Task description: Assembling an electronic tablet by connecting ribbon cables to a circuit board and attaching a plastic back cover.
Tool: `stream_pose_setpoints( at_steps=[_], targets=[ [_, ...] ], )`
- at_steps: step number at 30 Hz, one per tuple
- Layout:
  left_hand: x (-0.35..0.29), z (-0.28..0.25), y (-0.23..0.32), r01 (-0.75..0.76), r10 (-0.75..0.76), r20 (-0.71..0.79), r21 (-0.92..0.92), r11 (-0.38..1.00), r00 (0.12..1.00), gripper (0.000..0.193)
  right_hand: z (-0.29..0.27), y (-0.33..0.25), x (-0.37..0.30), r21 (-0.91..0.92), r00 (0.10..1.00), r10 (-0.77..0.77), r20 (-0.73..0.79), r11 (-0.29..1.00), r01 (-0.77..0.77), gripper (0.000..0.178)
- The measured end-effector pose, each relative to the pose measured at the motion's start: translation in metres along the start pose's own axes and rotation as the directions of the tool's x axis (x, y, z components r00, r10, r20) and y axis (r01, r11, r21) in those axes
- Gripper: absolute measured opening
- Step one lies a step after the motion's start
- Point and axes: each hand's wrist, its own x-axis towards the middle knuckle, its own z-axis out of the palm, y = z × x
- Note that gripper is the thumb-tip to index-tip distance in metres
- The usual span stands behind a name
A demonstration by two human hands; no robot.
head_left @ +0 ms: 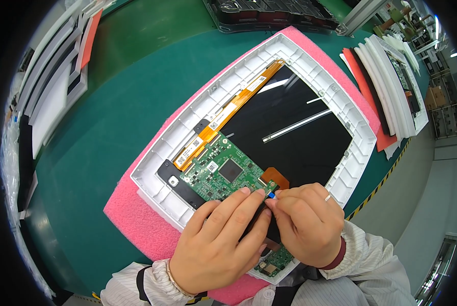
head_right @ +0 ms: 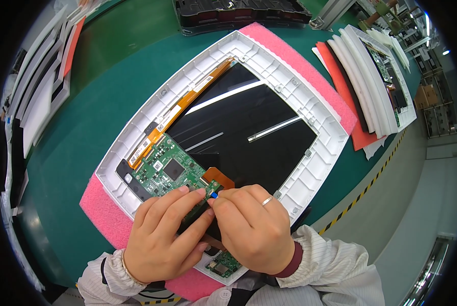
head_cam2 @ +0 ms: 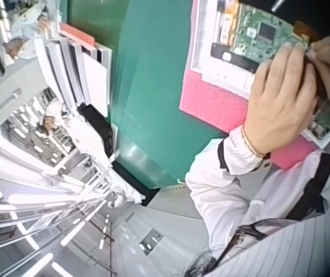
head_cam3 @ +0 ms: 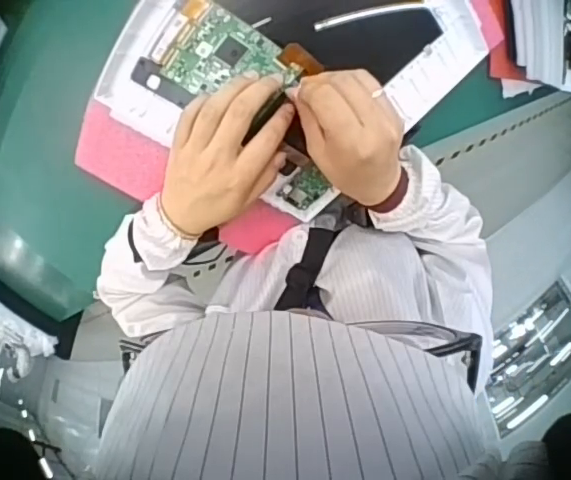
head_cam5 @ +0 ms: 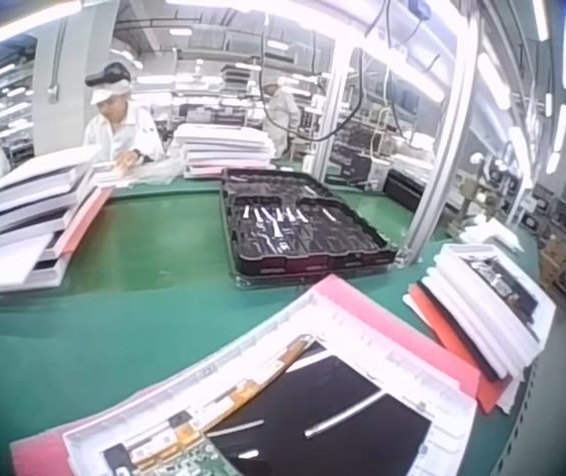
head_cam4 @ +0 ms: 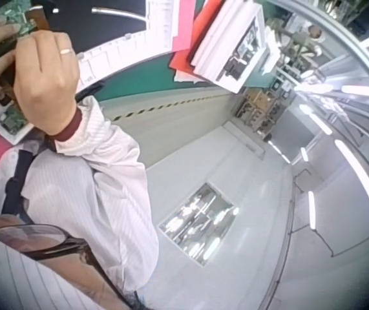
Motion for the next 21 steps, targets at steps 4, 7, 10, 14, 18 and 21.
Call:
stream_pose_setpoints(
  at_steps=[4, 7, 10, 14, 18, 21],
  targets=[
    [0.000, -0.001, 0.000, 0.013, -0.013, 0.013, 0.019, 1.000, 1.000, 0.035, -0.001, 0.000, 0.000, 0.001, 1.000, 0.020, -0.002, 1.000, -0.020, 0.019],
    [-0.001, 0.003, -0.001, -0.016, 0.015, -0.012, -0.016, 1.000, 1.000, 0.047, -0.001, 0.000, 0.000, 0.008, 1.000, 0.026, -0.002, 1.000, -0.026, 0.020],
    [-0.001, 0.002, -0.001, -0.017, 0.017, -0.012, -0.013, 1.000, 1.000, 0.046, -0.004, 0.002, -0.001, 0.025, 1.000, 0.016, -0.008, 1.000, -0.016, 0.018],
    [-0.001, 0.001, -0.001, -0.013, 0.013, -0.009, -0.008, 1.000, 1.000, 0.046, -0.013, 0.004, -0.003, -0.015, 0.998, 0.060, 0.009, 0.998, -0.060, 0.018],
    [-0.001, 0.001, -0.001, -0.011, 0.011, -0.005, -0.012, 1.000, 1.000, 0.046, -0.015, 0.003, -0.003, -0.008, 0.998, 0.069, 0.014, 0.998, -0.069, 0.023],
    [-0.001, 0.001, -0.001, -0.014, 0.014, -0.004, -0.012, 1.000, 1.000, 0.046, -0.010, 0.001, -0.004, -0.004, 0.998, 0.066, 0.021, 0.998, -0.066, 0.023]
  ],
)
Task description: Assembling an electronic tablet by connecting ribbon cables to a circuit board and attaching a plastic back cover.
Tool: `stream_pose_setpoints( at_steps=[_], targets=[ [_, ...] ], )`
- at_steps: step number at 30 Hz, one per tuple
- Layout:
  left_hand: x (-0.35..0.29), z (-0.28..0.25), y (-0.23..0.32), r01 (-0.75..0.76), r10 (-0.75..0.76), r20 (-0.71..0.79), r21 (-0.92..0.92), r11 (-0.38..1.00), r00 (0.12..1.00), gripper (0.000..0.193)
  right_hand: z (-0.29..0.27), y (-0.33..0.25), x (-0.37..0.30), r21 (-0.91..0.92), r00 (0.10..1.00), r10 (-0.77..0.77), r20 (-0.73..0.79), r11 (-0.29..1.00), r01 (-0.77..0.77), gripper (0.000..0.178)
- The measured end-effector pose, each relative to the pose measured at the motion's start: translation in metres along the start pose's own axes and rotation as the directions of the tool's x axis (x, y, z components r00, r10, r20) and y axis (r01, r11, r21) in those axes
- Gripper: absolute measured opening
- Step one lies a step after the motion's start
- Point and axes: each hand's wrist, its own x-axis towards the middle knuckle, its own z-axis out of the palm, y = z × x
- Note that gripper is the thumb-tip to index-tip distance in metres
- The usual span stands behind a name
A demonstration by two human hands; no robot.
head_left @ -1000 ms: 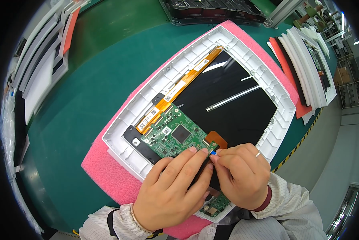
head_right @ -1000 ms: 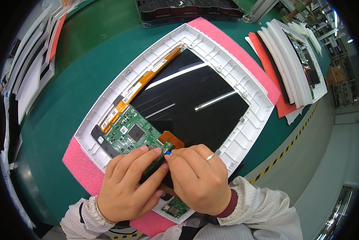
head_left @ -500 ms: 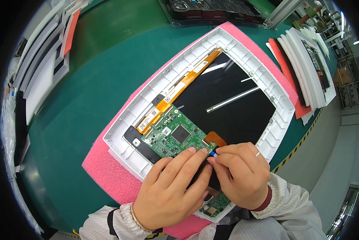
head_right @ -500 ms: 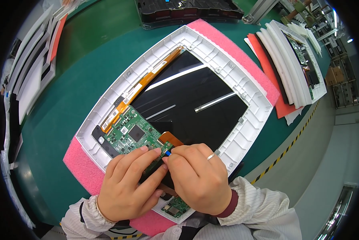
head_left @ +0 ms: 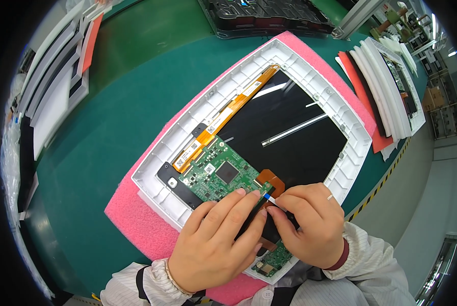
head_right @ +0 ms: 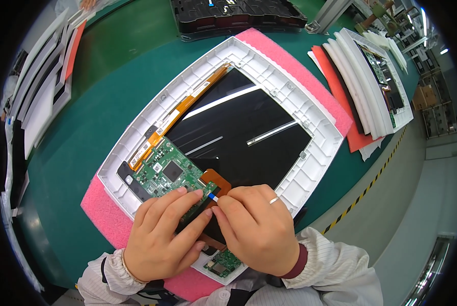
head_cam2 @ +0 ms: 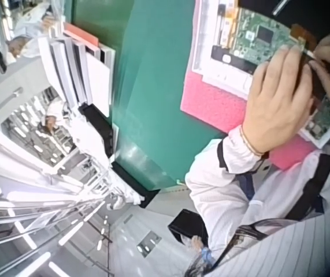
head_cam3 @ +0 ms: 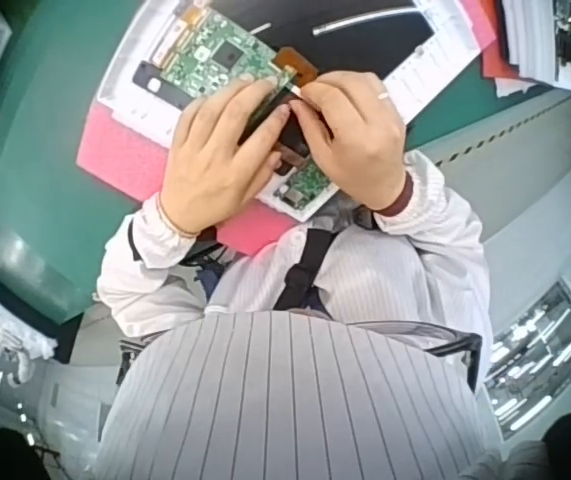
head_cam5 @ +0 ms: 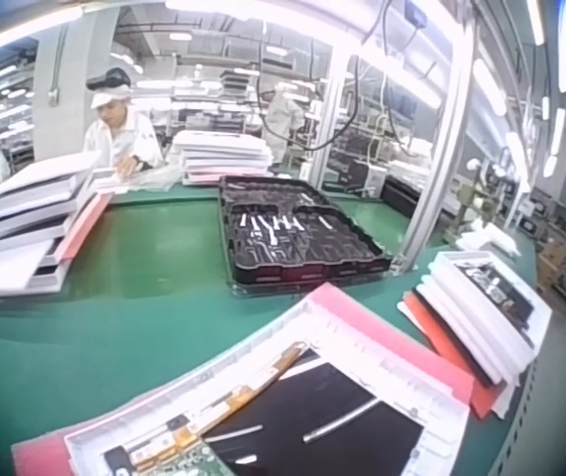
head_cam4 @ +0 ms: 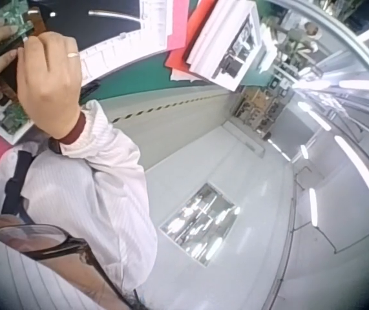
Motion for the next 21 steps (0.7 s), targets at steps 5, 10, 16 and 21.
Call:
stream_pose_setpoints(
  at_steps=[5, 10, 16, 21],
  targets=[
    [-0.0002, 0.0002, -0.0002, -0.001, 0.001, -0.004, 0.000, 1.000, 1.000, 0.046, 0.0028, -0.0006, -0.0019, -0.027, 1.000, -0.005, -0.007, 1.000, 0.004, 0.021],
    [-0.0006, 0.0003, -0.0003, 0.001, -0.001, -0.003, -0.004, 1.000, 1.000, 0.046, -0.0002, -0.0015, -0.0030, -0.028, 0.998, -0.002, 0.067, 1.000, 0.004, 0.019],
    [0.0000, 0.0003, -0.0002, -0.003, 0.003, -0.002, 0.003, 1.000, 1.000, 0.046, 0.0032, -0.0010, -0.0015, 0.013, 0.998, 0.057, 0.032, 0.998, -0.058, 0.018],
    [-0.0004, 0.0010, -0.0006, -0.002, 0.002, -0.007, -0.001, 1.000, 1.000, 0.046, 0.0048, -0.0013, 0.0008, 0.070, 0.990, 0.138, 0.003, 0.988, -0.138, 0.016]
  ],
)
